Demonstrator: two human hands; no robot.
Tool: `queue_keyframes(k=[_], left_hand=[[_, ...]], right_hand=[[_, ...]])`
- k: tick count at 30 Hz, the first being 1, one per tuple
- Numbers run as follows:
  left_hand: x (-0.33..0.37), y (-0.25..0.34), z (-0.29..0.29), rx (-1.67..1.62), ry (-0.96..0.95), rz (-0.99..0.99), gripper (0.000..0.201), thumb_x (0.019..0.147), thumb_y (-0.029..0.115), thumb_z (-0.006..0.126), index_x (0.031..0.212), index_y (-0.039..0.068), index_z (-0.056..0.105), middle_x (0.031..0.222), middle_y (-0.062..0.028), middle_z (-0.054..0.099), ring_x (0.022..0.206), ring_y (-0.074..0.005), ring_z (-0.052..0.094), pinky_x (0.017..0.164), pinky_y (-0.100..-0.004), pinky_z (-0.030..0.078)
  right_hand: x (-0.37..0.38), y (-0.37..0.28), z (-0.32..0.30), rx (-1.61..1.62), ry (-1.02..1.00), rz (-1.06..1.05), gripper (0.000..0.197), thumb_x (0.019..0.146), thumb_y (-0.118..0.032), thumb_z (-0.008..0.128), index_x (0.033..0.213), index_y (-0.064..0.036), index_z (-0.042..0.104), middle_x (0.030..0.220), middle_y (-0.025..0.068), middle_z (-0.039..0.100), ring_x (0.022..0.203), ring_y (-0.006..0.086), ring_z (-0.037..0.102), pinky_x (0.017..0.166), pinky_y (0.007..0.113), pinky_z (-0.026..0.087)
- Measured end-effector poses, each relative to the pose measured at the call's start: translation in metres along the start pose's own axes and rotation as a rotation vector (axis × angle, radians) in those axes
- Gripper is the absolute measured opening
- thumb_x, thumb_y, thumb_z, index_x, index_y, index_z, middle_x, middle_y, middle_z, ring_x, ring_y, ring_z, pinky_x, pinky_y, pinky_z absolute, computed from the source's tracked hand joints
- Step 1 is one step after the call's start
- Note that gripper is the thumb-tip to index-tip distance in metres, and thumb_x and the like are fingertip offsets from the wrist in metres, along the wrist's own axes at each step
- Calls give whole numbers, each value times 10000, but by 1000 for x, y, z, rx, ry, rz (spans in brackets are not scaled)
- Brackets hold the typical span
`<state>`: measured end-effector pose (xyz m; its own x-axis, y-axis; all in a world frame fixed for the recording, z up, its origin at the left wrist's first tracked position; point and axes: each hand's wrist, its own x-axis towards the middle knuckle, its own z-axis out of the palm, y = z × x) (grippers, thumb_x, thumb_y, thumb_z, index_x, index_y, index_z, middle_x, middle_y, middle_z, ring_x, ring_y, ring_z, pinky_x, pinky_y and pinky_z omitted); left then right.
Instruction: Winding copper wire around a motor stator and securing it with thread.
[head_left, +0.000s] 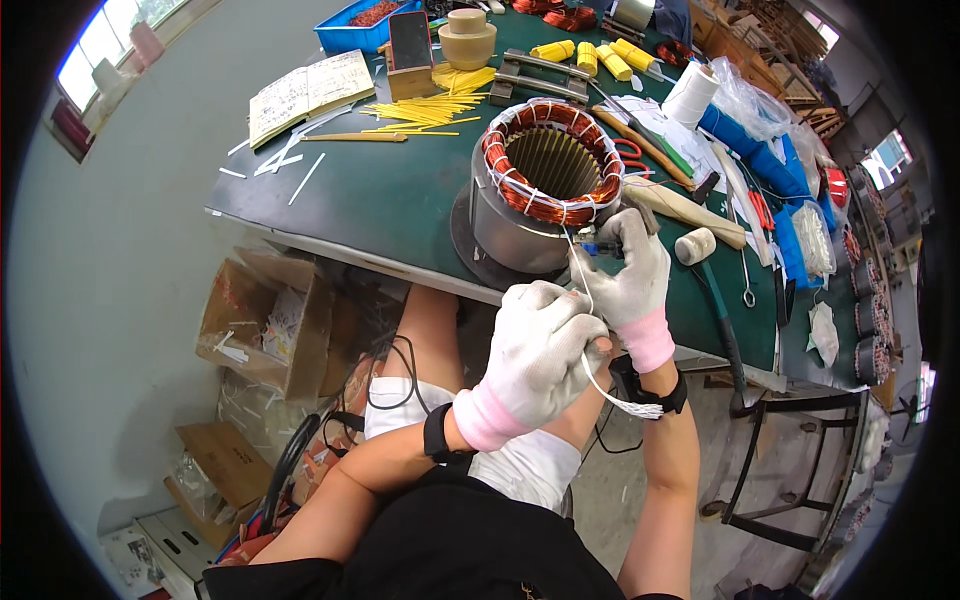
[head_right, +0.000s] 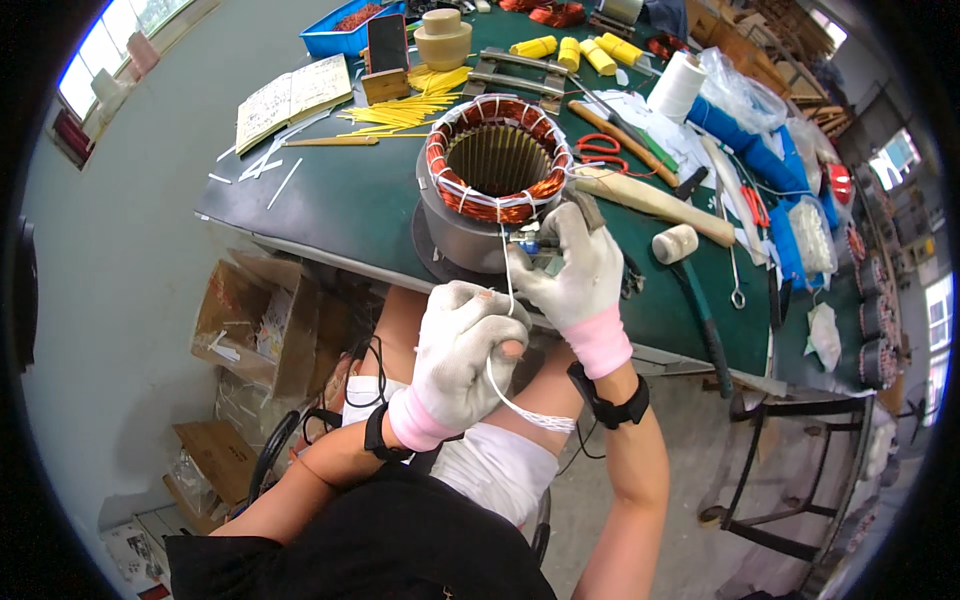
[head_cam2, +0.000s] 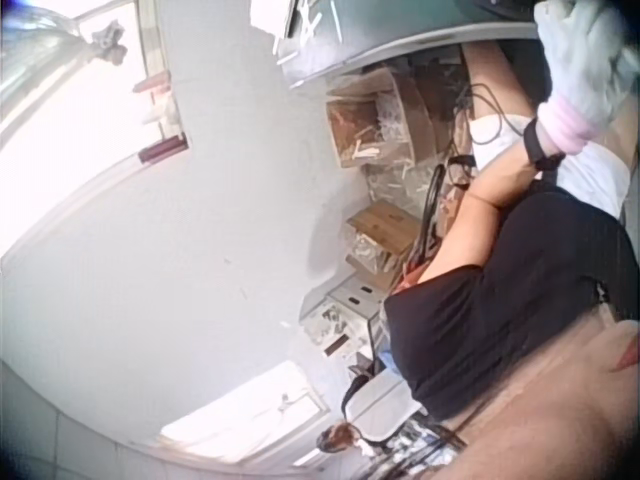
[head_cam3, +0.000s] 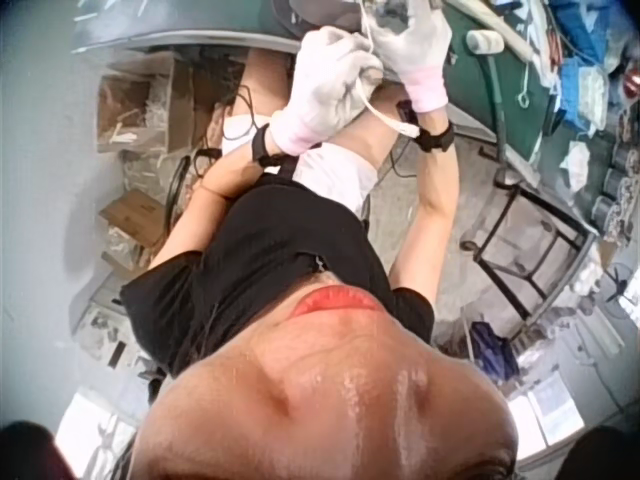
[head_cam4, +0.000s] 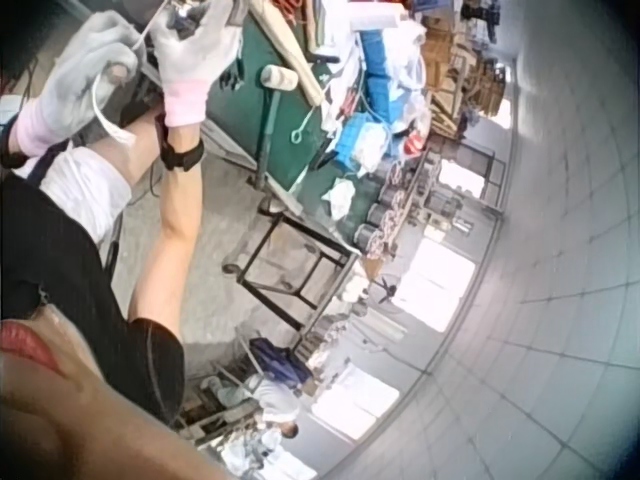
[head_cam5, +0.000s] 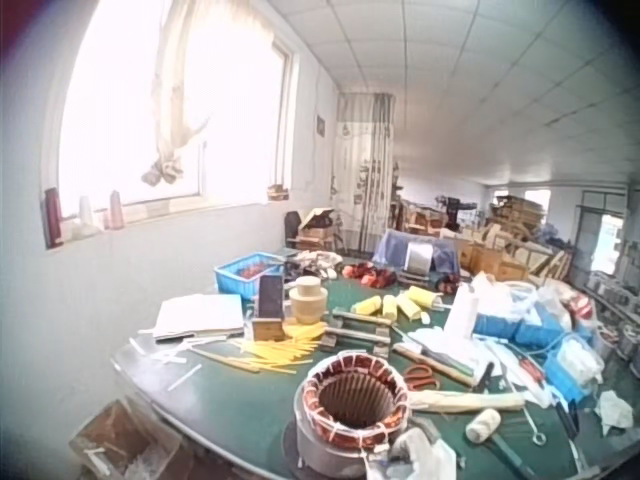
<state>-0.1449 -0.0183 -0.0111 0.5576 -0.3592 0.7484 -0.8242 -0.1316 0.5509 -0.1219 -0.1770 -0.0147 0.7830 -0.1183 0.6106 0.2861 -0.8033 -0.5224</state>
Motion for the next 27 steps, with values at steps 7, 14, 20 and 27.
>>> queue_keyframes(k=[7, 14, 20, 27], left_hand=[[-1, -1, -8, -38, 4, 20, 80, 843, 135, 617, 798, 80, 580, 836, -54, 625, 773, -258, 558, 775, -376, 419], [-38, -24, -47, -342, -75, -110, 59, 798, 115, 610, 825, 68, 587, 929, -90, 634, 849, -233, 597, 744, -345, 476], [-72, -105, -272, 904, 182, -1120, 590, 887, 109, 488, 1442, 77, 289, 1236, -208, 549, 1029, -341, 595, 878, -412, 488], [4, -62, -124, 820, -14, -188, 637, 713, 189, 710, 1301, 83, 489, 1260, -161, 525, 1201, -331, 459, 1022, -456, 358]], right_hand=[[1, -2, 0, -30, 17, -44, 310, 653, -133, 757, 785, -48, 489, 704, 110, 552, 631, 306, 559, 584, 377, 450], [2, -4, 1, -55, -13, -23, 325, 637, -174, 755, 801, -55, 501, 740, 107, 539, 661, 329, 540, 604, 407, 450], [6, -4, -3, 3, -8, -11, 311, 643, -177, 750, 790, -56, 504, 724, 107, 544, 647, 326, 548, 598, 403, 448], [3, -4, -4, 8, 25, -18, 286, 671, -166, 733, 790, -47, 501, 749, 110, 539, 670, 313, 548, 620, 383, 449]])
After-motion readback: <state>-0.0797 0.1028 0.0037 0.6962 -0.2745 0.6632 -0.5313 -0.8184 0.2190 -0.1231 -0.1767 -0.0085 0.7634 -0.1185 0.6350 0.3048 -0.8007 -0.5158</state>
